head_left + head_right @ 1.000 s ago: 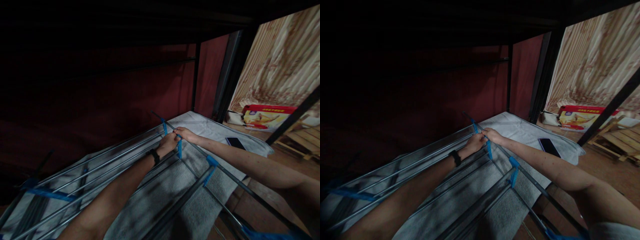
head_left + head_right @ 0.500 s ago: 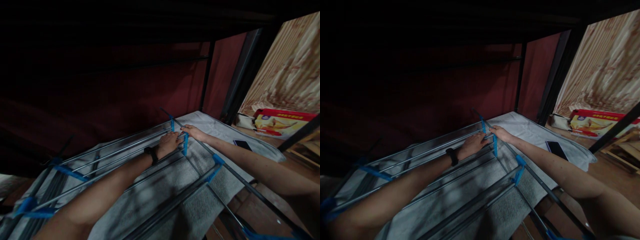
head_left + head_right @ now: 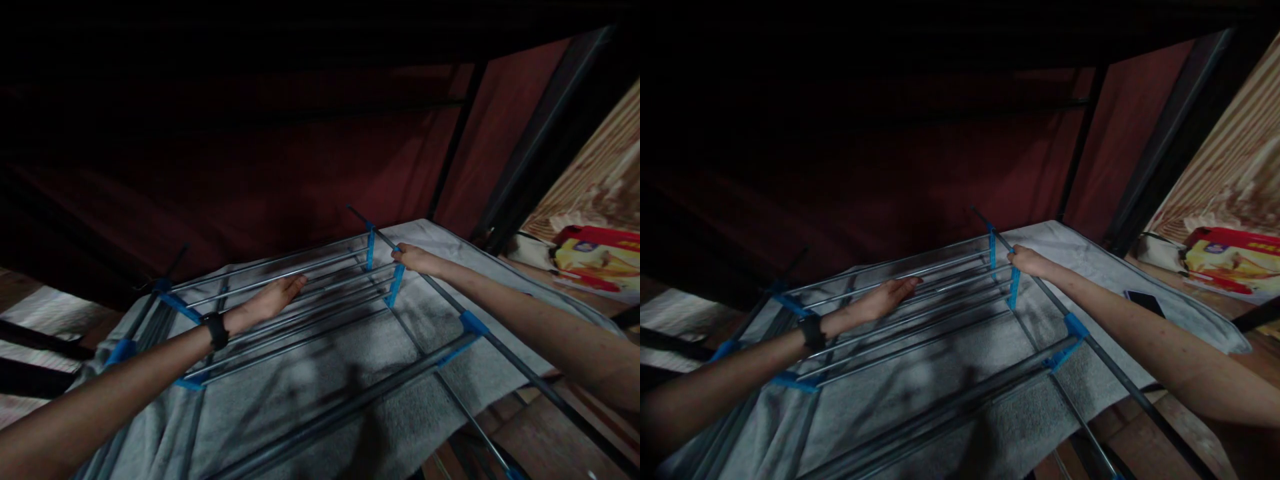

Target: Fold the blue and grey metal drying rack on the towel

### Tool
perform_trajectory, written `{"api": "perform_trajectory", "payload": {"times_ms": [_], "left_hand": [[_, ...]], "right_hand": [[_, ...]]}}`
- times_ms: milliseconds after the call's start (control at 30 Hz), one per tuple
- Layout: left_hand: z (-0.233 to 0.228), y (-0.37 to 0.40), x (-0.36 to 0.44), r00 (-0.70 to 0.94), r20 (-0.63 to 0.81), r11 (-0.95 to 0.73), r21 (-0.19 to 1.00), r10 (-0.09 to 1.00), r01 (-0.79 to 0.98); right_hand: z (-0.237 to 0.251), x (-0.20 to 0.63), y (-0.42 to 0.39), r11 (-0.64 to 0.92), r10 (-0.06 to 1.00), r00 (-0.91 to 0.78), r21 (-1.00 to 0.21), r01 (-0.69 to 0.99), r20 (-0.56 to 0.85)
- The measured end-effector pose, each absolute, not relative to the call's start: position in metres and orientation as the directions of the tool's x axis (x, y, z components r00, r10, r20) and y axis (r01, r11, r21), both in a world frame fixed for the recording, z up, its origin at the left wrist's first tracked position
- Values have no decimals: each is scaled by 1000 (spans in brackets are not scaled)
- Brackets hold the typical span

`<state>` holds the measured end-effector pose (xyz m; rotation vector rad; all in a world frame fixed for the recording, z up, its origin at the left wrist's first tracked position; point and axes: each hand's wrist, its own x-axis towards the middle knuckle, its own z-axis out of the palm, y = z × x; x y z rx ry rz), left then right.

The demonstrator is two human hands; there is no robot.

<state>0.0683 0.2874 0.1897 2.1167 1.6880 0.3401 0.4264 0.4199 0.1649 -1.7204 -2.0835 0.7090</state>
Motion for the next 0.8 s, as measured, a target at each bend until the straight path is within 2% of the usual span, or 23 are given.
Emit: {"api": "perform_trajectory", "payload": {"times_ms": [100,167,333,467,633,800], "left_hand": [[190,285,63,156,-108,-92,453,982,887],[189,283,67,160,-129,-90,431,979,898],[176,280,87,284,-55,-266,222,957,938],[173,280,96,270,-56,-262,117,961,958],[172,279,97,261,-30,-258,73,965,963],[165,278,95,284,9,-284,32,959,958]], "right_hand": [[167,418,421,65,981,-157,-563,824,-115],[168,415,419,37,979,-141,-553,832,-146],[170,413,411,43,982,-129,-504,862,-137],[170,414,411,66,982,-143,-489,870,-121],[169,414,413,88,983,-148,-436,896,-105],[168,416,414,59,984,-129,-463,884,-120]]}}
